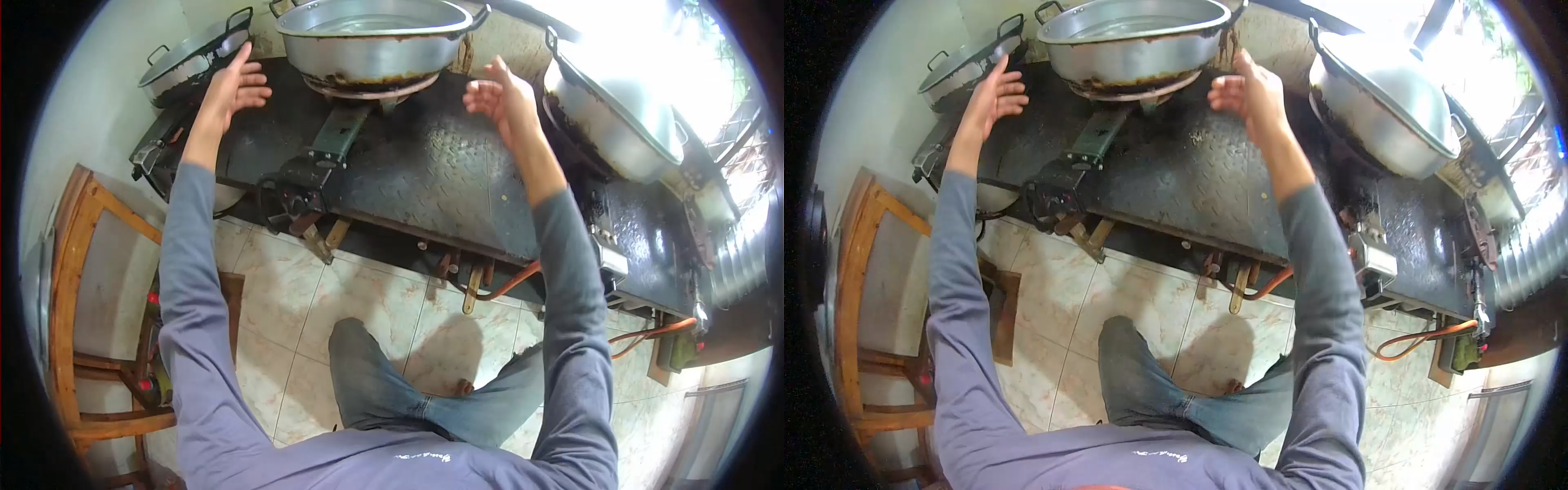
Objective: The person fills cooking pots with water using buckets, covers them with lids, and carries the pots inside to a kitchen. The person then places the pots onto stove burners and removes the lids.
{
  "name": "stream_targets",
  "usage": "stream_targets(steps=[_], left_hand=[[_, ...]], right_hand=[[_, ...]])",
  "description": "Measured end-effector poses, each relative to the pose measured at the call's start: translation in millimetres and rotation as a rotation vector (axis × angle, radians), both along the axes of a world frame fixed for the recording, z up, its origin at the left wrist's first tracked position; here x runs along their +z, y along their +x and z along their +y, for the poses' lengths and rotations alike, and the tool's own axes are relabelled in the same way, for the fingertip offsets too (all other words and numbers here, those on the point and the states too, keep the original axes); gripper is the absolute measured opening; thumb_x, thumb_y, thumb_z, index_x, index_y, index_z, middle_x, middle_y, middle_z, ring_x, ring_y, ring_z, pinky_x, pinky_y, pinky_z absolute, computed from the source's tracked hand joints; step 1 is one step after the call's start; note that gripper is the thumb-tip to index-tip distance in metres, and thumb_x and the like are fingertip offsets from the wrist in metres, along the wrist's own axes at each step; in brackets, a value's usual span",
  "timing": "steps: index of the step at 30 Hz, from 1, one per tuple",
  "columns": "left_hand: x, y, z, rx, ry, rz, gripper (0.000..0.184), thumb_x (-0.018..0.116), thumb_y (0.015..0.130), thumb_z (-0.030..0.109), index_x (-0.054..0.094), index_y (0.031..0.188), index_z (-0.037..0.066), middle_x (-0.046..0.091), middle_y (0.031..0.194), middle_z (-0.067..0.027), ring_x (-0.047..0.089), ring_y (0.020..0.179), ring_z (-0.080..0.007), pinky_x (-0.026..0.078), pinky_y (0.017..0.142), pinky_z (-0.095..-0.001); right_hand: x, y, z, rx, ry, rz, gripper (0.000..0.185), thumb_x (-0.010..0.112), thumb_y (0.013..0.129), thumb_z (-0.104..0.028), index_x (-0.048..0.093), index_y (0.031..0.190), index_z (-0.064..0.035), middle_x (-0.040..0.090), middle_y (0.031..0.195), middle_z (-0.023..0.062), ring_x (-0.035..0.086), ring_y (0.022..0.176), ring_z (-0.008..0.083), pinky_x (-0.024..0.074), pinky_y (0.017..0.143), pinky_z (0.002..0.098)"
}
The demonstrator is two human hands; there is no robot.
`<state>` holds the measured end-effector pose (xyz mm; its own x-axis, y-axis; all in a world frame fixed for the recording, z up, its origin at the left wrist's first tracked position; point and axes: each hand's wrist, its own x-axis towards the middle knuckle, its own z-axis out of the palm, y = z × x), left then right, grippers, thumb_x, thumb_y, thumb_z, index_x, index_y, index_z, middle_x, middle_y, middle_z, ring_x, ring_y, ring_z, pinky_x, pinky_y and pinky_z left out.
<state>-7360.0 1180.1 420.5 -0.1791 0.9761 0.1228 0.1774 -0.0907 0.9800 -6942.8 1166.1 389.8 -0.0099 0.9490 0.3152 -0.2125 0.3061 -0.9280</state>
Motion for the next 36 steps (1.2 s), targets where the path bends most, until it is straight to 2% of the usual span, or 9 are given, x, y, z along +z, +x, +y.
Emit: stream_targets(steps=[4, 11, 13, 15, 16, 21, 27, 30, 36], left_hand=[[10, -5, 84, 0.074, 0.037, -0.037, 0.095, 0.057, 0.081, 0.062, 0.032, 0.132, -0.014, 0.057, 0.1, -0.0216, 0.067, 0.072, -0.0294, 0.058, 0.059, -0.0352], [6, -1, 157, 0.077, 0.008, 0.002, 0.044, 0.067, 0.078, 0.037, 0.056, 0.097, -0.002, 0.055, 0.076, -0.0087, 0.062, 0.058, -0.0192, 0.052, 0.048, -0.0292], [6, 1, 167, 0.109, 0.056, 0.118, 0.041, 0.066, 0.078, 0.039, 0.058, 0.088, 0.001, 0.053, 0.066, -0.0036, 0.058, 0.051, -0.0151, 0.048, 0.044, -0.0266], [5, -8, 177, 0.015, 0.173, 0.195, 0.034, 0.066, 0.077, 0.033, 0.058, 0.076, 0.001, 0.053, 0.06, -0.0054, 0.053, 0.047, -0.0151, 0.041, 0.04, -0.0283], [-2, -25, 212, -0.011, 0.151, 0.085, 0.029, 0.067, 0.075, 0.026, 0.056, 0.067, 0.0, 0.05, 0.055, -0.0061, 0.048, 0.045, -0.0145, 0.035, 0.039, -0.0299], [4, -1, 182, -0.002, 0.275, -0.079, 0.019, 0.065, 0.074, 0.014, 0.054, 0.067, -0.001, 0.048, 0.056, -0.0052, 0.046, 0.046, -0.0138, 0.033, 0.038, -0.0282], [6, -1, 189, 0.068, 0.16, -0.089, 0.017, 0.065, 0.075, 0.012, 0.055, 0.069, -0.001, 0.047, 0.057, -0.0054, 0.043, 0.045, -0.0136, 0.032, 0.038, -0.0276], [4, -2, 186, 0.063, 0.177, -0.105, 0.018, 0.065, 0.075, 0.012, 0.054, 0.067, 0.001, 0.048, 0.056, -0.0045, 0.041, 0.043, -0.0127, 0.031, 0.038, -0.0279], [-9, -41, 233, -0.019, 0.158, -0.037, 0.02, 0.065, 0.079, 0.02, 0.058, 0.071, 0.003, 0.049, 0.056, -0.0026, 0.042, 0.044, -0.0111, 0.028, 0.038, -0.0268]], right_hand=[[53, -17, 91, -0.234, -0.172, -0.279, 0.056, 0.056, 0.089, -0.045, 0.052, 0.104, 0.0093, 0.066, 0.077, 0.0226, 0.064, 0.054, 0.0218, 0.0521, 0.044, 0.0269], [45, -41, 163, -0.441, -0.245, -0.312, 0.035, 0.067, 0.083, -0.022, 0.058, 0.096, 0.0084, 0.066, 0.07, 0.017, 0.06, 0.049, 0.0163, 0.0468, 0.04, 0.0257], [49, -45, 167, -0.422, -0.326, -0.292, 0.019, 0.064, 0.082, -0.015, 0.057, 0.087, 0.0022, 0.058, 0.066, 0.0089, 0.053, 0.045, 0.0125, 0.0414, 0.036, 0.0215], [61, -56, 145, -0.469, -0.439, -0.327, 0.009, 0.057, 0.082, -0.014, 0.059, 0.087, -0.0075, 0.05, 0.06, 0.0018, 0.048, 0.045, 0.0145, 0.0411, 0.041, 0.0414], [45, -44, 173, -0.449, -0.3, -0.288, 0.009, 0.057, 0.081, -0.015, 0.056, 0.077, -0.007, 0.047, 0.057, 0.0003, 0.045, 0.043, 0.0111, 0.0371, 0.039, 0.0308], [49, -42, 173, -0.464, -0.305, -0.301, 0.017, 0.065, 0.081, -0.015, 0.057, 0.083, 0.0005, 0.054, 0.063, 0.0072, 0.049, 0.044, 0.0099, 0.0391, 0.035, 0.0194], [57, -52, 158, -0.508, -0.352, -0.378, 0.019, 0.061, 0.085, -0.02, 0.057, 0.084, -0.0011, 0.055, 0.061, 0.0039, 0.046, 0.042, 0.0076, 0.0359, 0.035, 0.019], [70, -62, 124, -0.399, -0.408, -0.311, 0.015, 0.056, 0.081, -0.013, 0.052, 0.068, -0.009, 0.045, 0.052, -0.0002, 0.043, 0.04, 0.0103, 0.0348, 0.036, 0.0299], [68, -61, 131, -0.476, -0.365, -0.343, 0.015, 0.056, 0.08, -0.011, 0.052, 0.066, -0.0061, 0.045, 0.051, 0.002, 0.043, 0.037, 0.0107, 0.0292, 0.032, 0.0279]])
